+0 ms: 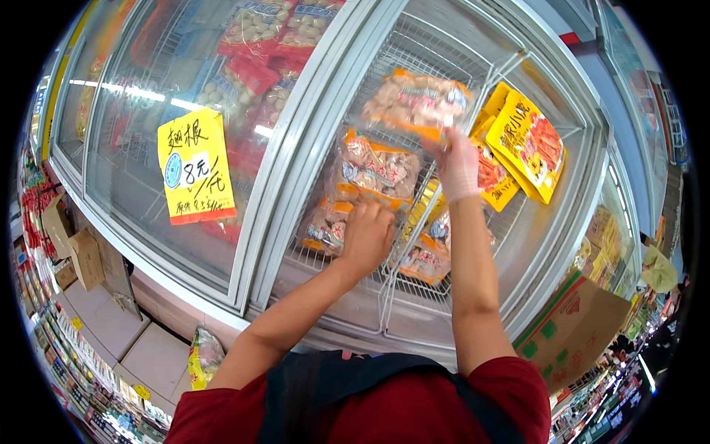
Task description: The person opens cardboard boxes on a cart, removes bags of frozen food, and places them into a display freezer in a supermarket.
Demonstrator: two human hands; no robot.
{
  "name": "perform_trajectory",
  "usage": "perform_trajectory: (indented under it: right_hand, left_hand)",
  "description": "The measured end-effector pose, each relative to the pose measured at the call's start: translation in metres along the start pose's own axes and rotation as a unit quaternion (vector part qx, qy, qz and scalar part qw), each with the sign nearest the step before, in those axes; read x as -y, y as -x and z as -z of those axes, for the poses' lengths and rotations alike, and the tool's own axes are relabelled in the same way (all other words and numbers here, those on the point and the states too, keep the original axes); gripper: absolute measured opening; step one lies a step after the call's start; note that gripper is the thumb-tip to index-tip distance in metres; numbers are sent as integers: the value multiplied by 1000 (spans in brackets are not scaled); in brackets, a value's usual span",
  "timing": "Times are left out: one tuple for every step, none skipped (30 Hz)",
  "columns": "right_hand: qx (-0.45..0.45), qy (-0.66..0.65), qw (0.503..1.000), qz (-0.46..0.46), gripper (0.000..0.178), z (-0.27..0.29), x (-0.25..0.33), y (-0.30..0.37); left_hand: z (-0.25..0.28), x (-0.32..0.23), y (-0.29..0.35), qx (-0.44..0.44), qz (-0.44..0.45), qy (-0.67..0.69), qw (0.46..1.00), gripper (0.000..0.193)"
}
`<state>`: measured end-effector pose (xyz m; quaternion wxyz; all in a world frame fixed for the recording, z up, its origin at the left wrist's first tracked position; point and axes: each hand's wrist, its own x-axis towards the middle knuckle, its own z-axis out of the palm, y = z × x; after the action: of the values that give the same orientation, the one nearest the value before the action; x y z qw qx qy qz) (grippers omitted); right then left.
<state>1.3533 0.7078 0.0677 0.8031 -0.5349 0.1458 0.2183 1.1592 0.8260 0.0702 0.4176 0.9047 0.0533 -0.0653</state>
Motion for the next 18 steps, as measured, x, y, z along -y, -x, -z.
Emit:
perform_trajectory:
  right_hand:
    - [-1, -30, 1000, -11, 19, 5, -4, 33]
    - [-31, -52, 998, -36, 20, 10, -12, 60]
    - [-31, -90, 994, -59, 20, 16, -22, 89]
    - [-59, -120, 984, -114, 20, 19, -36, 109]
    - [-67, -65, 976, -195, 22, 24, -47, 132]
    - [76, 118, 974, -178, 24, 23, -59, 148]
    - [178, 422, 887, -64, 31, 24, -64, 164]
    - [223, 630, 739, 86, 38, 22, -62, 180]
    - [242, 672, 698, -47, 46, 20, -52, 201]
    - [161, 604, 776, -87, 42, 21, -33, 228]
    - [123, 492, 860, -61, 39, 19, -6, 257]
    - [145, 472, 866, -80, 45, 25, 28, 297]
    - [153, 456, 877, 2, 47, 30, 67, 333]
    - [210, 430, 871, 114, 45, 45, 103, 378]
    - [188, 358, 902, 151, 44, 60, 146, 415]
    - [198, 295, 921, 160, 44, 85, 178, 451]
    - [95, 257, 942, 194, 33, 115, 210, 485]
    - [-6, 175, 949, 264, 25, 146, 226, 504]
  left_hand:
    - [5, -11, 10, -39, -48, 6, 998, 19]
    - [8, -21, 21, -64, -92, 13, 994, 21]
    - [10, -27, 30, -85, -135, 20, 987, 22]
    - [11, -29, 38, -66, -115, -7, 991, 23]
    - [12, -27, 45, -111, -91, -89, 986, 24]
    - [12, -22, 48, -134, -57, -176, 974, 26]
    - [13, -14, 50, -87, -45, -176, 980, 31]
    - [10, -8, 44, -56, -33, -211, 975, 36]
    - [13, -3, 44, 39, -23, -242, 969, 42]
    - [10, -5, 38, 126, -44, -291, 947, 43]
    - [13, -9, 35, 184, -59, -342, 920, 42]
    - [16, -20, 30, 240, -62, -318, 915, 40]
    - [18, -39, 22, 302, -44, -298, 904, 38]
    - [11, -70, 42, 259, -90, -255, 927, 35]
    - [24, -96, 24, 199, -144, -223, 943, 32]
    - [34, -132, 24, 149, -152, -206, 955, 29]
    - [23, -173, 40, 113, -238, -133, 955, 26]
    - [21, -214, 46, 85, -287, -99, 949, 22]
